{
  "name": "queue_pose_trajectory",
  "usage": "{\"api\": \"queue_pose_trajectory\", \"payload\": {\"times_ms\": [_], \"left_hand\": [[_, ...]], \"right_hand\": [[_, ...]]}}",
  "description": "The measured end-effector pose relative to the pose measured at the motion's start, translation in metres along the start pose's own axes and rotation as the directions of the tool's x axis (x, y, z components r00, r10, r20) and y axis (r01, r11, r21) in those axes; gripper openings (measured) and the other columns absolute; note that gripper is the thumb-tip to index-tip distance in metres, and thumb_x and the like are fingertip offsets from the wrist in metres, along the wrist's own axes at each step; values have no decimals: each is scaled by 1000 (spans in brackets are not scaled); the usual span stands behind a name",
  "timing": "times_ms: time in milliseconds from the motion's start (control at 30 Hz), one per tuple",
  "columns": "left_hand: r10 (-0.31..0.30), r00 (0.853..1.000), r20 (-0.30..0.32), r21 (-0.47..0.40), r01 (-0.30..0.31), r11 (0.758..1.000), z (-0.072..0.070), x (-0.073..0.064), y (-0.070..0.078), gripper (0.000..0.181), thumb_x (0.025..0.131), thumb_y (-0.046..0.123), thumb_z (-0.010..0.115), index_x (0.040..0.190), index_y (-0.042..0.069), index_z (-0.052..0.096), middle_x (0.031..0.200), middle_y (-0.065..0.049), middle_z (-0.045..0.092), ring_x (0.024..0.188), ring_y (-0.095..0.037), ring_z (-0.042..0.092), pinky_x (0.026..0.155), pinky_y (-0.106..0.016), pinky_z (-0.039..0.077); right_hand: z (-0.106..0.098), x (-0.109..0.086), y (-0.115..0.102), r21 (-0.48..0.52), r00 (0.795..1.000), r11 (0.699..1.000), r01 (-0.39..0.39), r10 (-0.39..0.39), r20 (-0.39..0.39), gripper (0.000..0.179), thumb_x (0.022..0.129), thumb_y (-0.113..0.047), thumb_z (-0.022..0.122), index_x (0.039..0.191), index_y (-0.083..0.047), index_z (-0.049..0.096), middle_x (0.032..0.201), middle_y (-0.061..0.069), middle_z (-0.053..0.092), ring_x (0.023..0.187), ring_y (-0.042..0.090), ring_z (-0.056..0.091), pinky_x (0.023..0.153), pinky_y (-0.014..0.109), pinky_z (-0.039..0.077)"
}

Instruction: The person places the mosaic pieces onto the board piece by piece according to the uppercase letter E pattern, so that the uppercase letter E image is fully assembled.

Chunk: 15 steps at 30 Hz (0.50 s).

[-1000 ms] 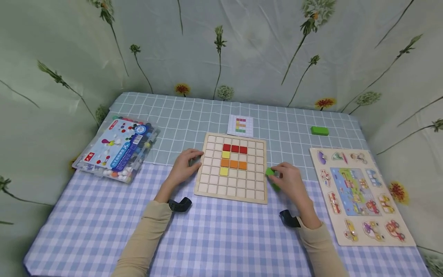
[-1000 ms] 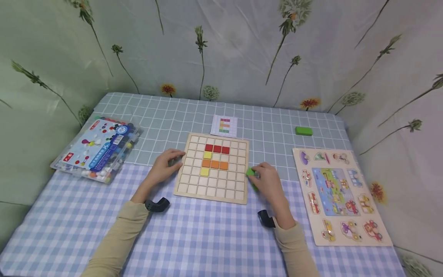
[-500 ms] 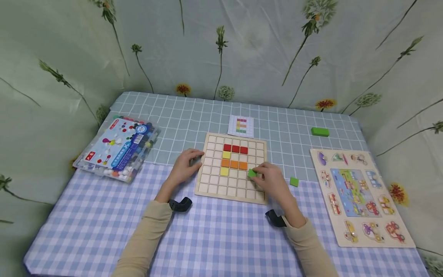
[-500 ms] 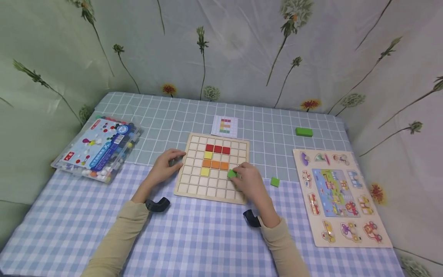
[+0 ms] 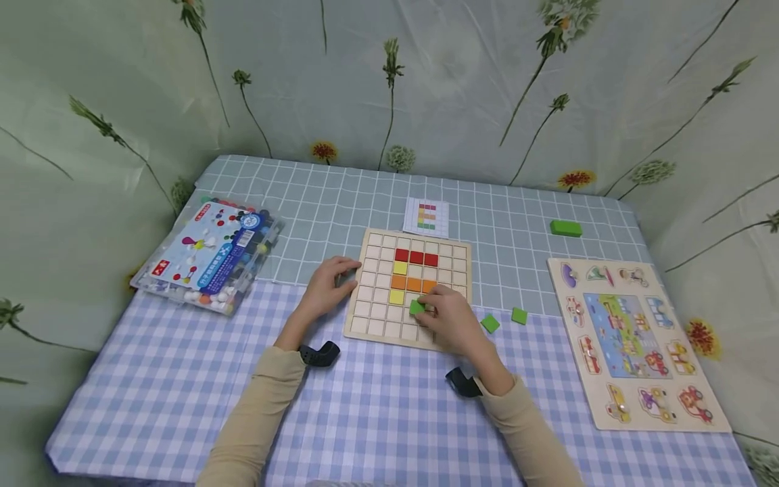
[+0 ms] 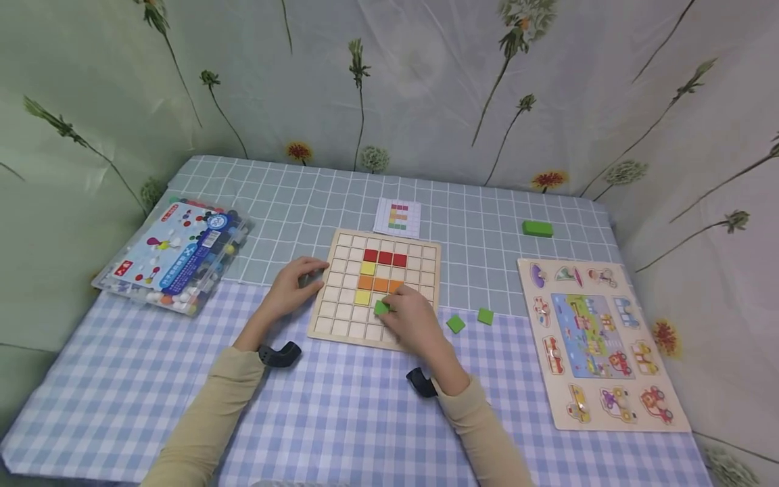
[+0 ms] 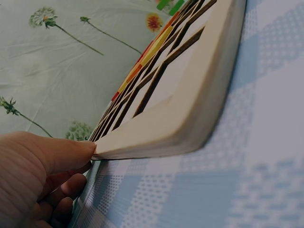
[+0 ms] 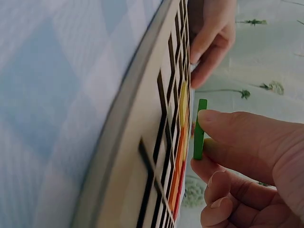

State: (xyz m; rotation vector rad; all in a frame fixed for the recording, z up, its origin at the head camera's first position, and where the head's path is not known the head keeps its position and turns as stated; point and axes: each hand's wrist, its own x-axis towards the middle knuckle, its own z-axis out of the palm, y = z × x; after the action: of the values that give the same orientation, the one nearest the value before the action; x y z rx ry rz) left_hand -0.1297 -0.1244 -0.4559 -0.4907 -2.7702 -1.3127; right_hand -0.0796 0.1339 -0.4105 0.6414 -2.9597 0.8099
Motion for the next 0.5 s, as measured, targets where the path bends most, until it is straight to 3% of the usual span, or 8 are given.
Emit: {"api": "queue_pose_trajectory", "payload": {"times_ms": [333, 500], "left_hand": [[4, 1000, 2, 5, -4, 1000, -1, 3, 0, 34, 86, 7, 64, 119, 1, 63, 117, -16, 61, 95, -28, 56, 80, -42, 45], [-6, 1000, 5, 8, 6, 1000, 0, 1, -1, 34, 86, 8, 64, 119, 1, 62, 118, -17, 61, 98, -29, 57, 83, -43, 46]], "right_hand": [[18, 7, -13, -7, 999, 1000, -5, 6, 54, 21, 79, -15, 73, 97, -4, 74, 92, 7, 69, 81, 18, 62, 73, 31, 52], [25, 8, -15, -32, 999, 999, 22, -20, 43, 21, 77, -14, 74, 95, -4, 74, 91, 6, 67, 84, 18, 62, 75, 31, 52]]}}
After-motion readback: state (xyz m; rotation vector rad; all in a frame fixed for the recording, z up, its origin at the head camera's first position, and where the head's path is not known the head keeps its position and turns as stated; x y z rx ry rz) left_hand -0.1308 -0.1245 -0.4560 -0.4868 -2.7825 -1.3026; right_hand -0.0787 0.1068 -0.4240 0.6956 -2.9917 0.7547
